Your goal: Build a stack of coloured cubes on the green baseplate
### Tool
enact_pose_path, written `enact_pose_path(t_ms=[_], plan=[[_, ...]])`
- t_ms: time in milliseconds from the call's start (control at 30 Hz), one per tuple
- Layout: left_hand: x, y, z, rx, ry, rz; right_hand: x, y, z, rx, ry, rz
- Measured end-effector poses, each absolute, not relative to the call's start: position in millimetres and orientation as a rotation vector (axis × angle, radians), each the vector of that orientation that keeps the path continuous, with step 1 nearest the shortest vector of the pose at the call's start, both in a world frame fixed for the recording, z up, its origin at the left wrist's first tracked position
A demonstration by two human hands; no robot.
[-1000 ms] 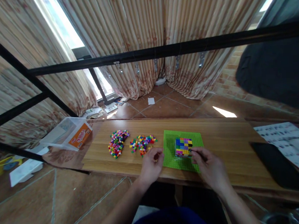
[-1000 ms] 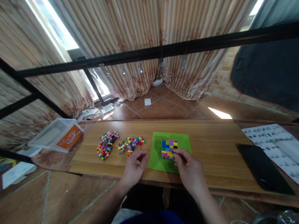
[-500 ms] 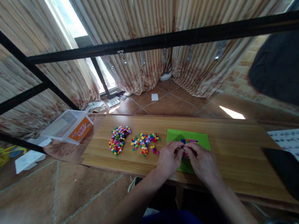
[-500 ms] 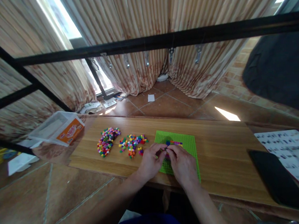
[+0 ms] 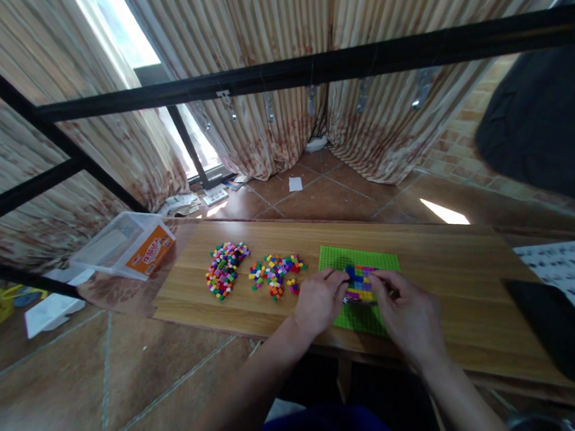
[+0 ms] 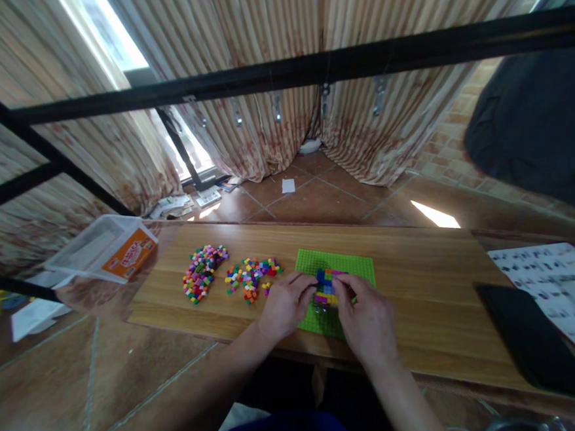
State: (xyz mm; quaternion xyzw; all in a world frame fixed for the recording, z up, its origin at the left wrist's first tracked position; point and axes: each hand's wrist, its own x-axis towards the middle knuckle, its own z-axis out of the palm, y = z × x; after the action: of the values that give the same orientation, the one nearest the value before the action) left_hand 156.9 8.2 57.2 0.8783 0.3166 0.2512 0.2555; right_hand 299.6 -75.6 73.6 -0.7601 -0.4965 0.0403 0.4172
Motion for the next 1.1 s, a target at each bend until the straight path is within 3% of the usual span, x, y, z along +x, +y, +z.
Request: enact_pose_path(t_ms=[633, 1100], plan=[[163.5, 9.0, 54.0, 2.483, 0.948, 0.653, 307.8, -63.4, 51.1, -1.919, -1.208, 0.084], [171.2, 11.9, 49.0, 1.609, 0.935, 0.823, 300.3, -57.1, 41.1, -1.913, -1.034, 0.364]])
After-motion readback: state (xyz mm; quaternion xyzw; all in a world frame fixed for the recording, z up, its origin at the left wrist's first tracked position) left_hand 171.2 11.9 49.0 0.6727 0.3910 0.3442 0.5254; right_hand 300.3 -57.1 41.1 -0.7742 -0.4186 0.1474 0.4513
